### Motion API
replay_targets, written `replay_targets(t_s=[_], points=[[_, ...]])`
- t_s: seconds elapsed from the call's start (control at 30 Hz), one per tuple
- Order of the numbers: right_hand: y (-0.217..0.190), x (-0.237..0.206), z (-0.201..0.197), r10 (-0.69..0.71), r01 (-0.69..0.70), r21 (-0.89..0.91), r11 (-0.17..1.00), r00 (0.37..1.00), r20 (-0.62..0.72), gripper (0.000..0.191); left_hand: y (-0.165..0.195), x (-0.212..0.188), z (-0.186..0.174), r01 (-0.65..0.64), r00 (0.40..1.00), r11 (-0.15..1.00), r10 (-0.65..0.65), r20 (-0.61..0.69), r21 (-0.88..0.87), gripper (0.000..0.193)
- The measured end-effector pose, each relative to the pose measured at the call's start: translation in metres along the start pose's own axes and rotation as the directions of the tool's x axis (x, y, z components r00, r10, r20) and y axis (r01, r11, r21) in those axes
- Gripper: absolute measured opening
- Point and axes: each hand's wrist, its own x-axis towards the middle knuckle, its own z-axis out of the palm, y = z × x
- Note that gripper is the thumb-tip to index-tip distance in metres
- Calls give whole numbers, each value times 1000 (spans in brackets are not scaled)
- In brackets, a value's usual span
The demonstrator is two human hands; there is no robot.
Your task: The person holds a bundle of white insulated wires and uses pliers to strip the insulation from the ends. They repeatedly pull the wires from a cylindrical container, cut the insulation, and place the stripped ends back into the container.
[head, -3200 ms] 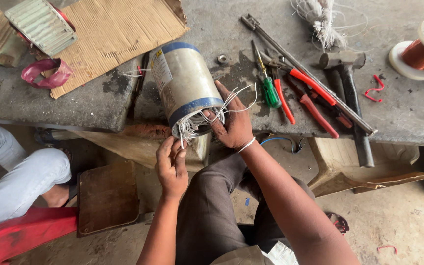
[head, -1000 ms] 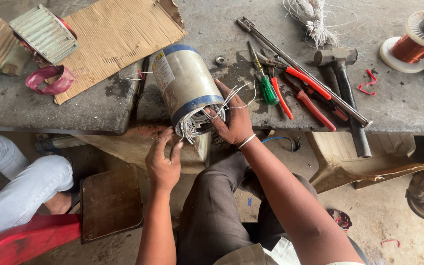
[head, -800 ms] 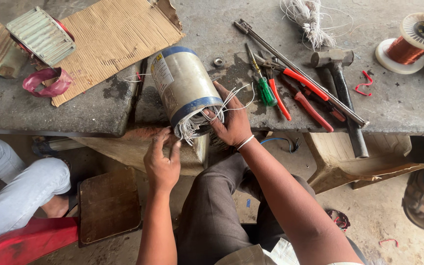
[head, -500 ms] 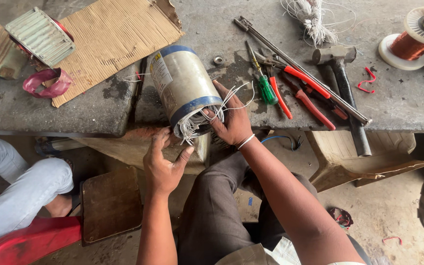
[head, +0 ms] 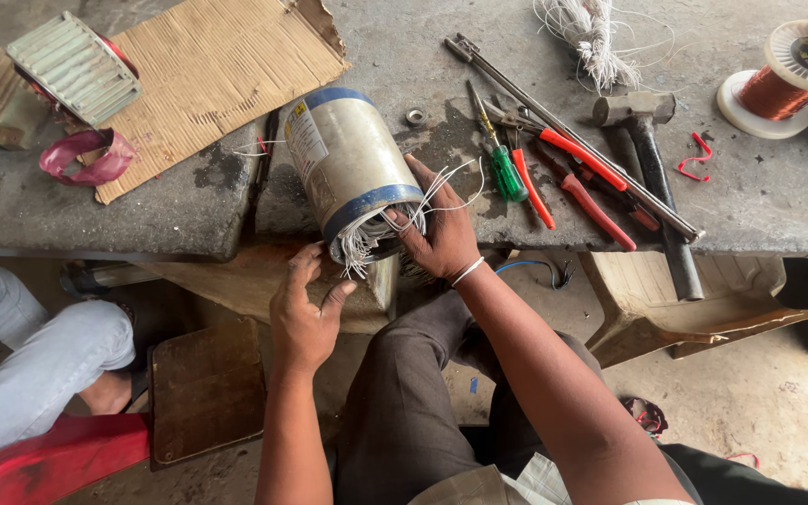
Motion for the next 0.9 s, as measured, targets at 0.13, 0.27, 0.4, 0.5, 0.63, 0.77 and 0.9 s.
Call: replay_targets(t_s=[0.13,0.27,0.4,0.5,0.63,0.77,0.9], points=[[1,1,0,-13,13,-13,1000,1000,4,74,6,3,-5,24,1000,1000,-24,6,13,54],[0,0,0,-42,42,-2,999,999,1,72,11,5,-6,-53,998,998,52,-37,-19,48],[4,-2,3,-32,33,66,997,999,-12,71,-11,-4,4,-41,999,998,40,-27,-47,54],[12,-2,5,-36,40,186,982,999,-27,71,-22,-8,2,-1,1000,998,2,-6,62,60],[23,-3,7,-152,132,-270,954,987,-54,81,14,15,3,-302,942,925,327,-80,230,27],[23,-6,12,-125,97,-308,946,990,-71,87,59,59,95,-584,788,-33,216,577,811,28],[18,-3,13,-67,55,-199,978,996,-52,86,42,81,214,-469,857,-883,-459,235,-11,68]])
